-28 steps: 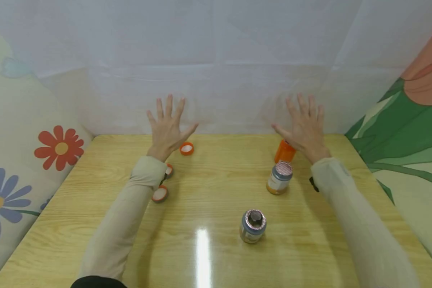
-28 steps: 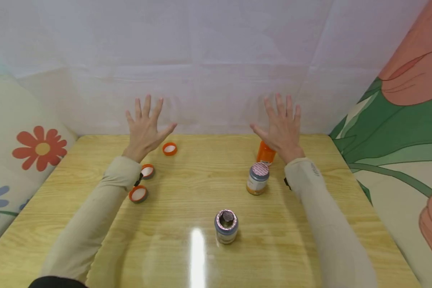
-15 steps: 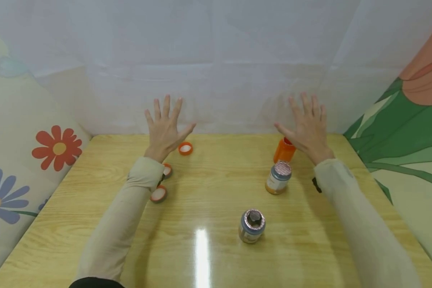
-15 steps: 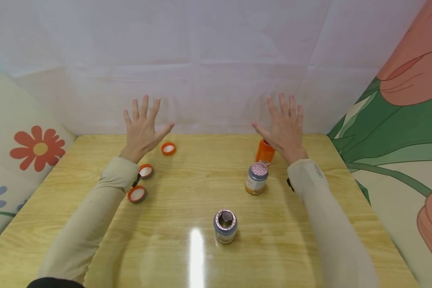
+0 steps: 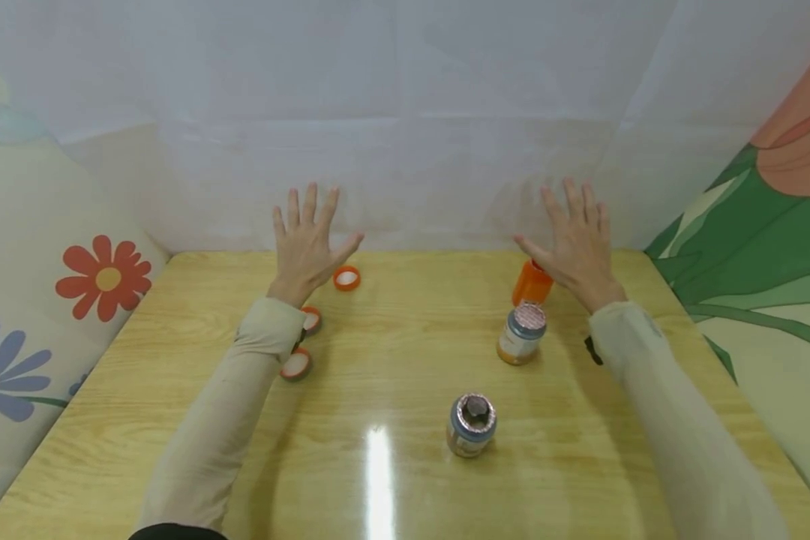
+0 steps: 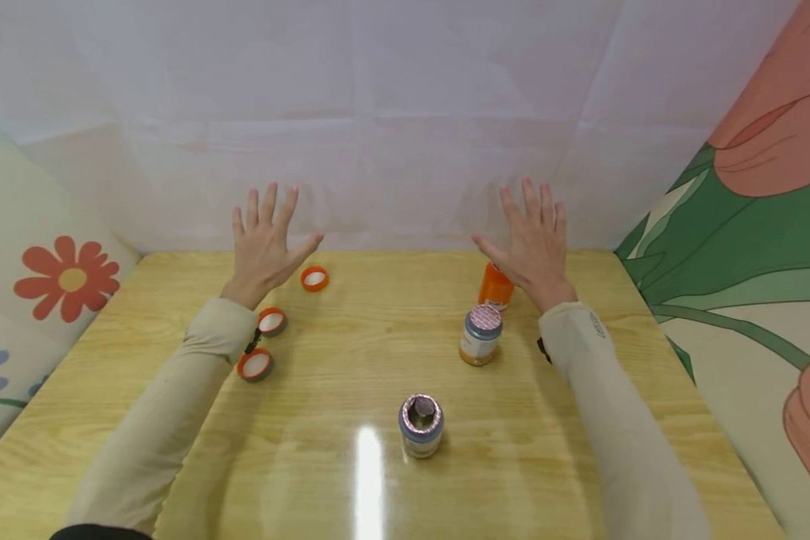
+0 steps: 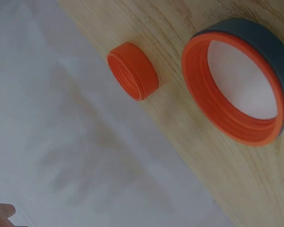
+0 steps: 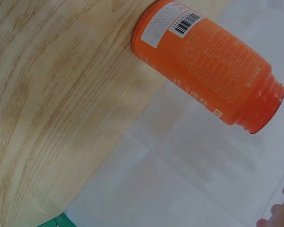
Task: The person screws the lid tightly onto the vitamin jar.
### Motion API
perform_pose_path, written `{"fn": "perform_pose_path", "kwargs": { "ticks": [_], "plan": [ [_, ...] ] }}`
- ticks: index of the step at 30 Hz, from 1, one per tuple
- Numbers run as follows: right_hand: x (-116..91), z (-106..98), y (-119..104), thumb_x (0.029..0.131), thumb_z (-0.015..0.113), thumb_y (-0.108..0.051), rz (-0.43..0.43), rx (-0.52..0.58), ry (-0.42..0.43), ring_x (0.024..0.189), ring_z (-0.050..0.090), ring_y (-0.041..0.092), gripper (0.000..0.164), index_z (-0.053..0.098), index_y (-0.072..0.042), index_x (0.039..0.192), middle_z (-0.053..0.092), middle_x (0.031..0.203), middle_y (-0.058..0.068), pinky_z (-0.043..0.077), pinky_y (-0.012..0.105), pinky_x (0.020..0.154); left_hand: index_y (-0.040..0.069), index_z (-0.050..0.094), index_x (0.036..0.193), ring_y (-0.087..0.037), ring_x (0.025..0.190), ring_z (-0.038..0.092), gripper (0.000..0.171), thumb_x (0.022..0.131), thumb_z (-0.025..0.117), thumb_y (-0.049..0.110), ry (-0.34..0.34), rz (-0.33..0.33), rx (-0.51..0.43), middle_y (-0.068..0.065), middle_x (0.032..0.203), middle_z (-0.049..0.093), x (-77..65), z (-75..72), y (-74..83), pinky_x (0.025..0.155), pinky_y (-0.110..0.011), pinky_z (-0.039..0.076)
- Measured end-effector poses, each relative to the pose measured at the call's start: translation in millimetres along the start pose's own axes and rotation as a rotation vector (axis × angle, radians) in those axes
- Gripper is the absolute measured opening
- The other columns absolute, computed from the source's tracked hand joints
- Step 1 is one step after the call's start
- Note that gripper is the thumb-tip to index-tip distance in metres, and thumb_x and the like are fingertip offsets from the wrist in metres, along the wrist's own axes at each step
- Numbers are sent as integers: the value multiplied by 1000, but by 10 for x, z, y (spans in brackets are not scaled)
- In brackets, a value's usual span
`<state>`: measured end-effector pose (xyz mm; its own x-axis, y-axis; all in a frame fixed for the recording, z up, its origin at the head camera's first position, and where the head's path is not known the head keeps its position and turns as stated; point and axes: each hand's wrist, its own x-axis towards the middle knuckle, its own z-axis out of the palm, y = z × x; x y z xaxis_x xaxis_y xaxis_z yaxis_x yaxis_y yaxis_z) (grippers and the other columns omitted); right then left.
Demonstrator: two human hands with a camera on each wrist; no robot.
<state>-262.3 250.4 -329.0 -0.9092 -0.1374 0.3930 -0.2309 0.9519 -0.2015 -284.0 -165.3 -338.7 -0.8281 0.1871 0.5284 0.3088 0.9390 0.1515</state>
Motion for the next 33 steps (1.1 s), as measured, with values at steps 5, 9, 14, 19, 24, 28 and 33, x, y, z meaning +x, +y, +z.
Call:
{"fn": "perform_pose_path", "kwargs": {
  "ticks": [5, 9, 14, 19, 24, 28, 33],
  "plan": [
    [-28, -19, -6, 90, 39, -75, -11, 3, 6, 153, 2, 42, 91, 16, -20, 160, 4, 168, 14, 5, 67, 120, 24, 30, 156, -45, 151, 15, 81, 90, 55, 63, -12, -1, -5, -15, 164, 24, -15, -15, -5, 118, -70, 10],
    [-67, -30, -11, 91, 43, -72, -15, 6, 12, 153, 6, 43, 90, 19, -18, 159, 8, 167, 15, 10, 67, 119, 24, 28, 157, -44, 151, 17, 81, 90, 55, 62, -21, -3, -4, -14, 164, 24, -30, -42, -14, 118, -69, 11],
    [-125, -38, -19, 91, 49, -66, -27, -3, 4, 152, 9, 43, 89, 21, -16, 159, 12, 166, 17, 13, 66, 120, 25, 27, 157, -43, 150, 19, 82, 89, 55, 62, -39, -2, 5, -14, 164, 25, -80, -68, -24, 118, -69, 13],
    [-183, -47, -14, 91, 53, -63, -45, -6, -5, 152, 9, 43, 89, 21, -15, 159, 14, 166, 18, 14, 66, 119, 25, 29, 156, -44, 149, 21, 81, 89, 55, 62, -33, 15, 1, -14, 163, 27, -137, -69, -30, 117, -69, 15],
    [-223, -78, -35, 91, 54, -62, -60, 21, -23, 152, 10, 43, 89, 20, -16, 159, 14, 166, 18, 13, 66, 120, 26, 30, 156, -44, 148, 24, 80, 88, 55, 61, -7, 45, 6, -16, 161, 31, -193, -85, -39, 116, -69, 17],
    [-232, -95, -61, 90, 56, -61, -77, 44, -28, 152, 11, 42, 88, 21, -17, 159, 15, 165, 18, 13, 66, 120, 24, 32, 155, -45, 146, 28, 80, 88, 56, 59, 21, 70, 9, -17, 159, 34, -235, -123, -51, 115, -69, 21],
    [-258, -108, -82, 91, 56, -61, -91, 46, -39, 152, 10, 42, 89, 19, -19, 160, 16, 165, 18, 14, 67, 119, 22, 31, 155, -45, 145, 29, 80, 88, 59, 57, 10, 82, -11, -17, 158, 34, -281, -173, -51, 115, -68, 22]
  ]
}}
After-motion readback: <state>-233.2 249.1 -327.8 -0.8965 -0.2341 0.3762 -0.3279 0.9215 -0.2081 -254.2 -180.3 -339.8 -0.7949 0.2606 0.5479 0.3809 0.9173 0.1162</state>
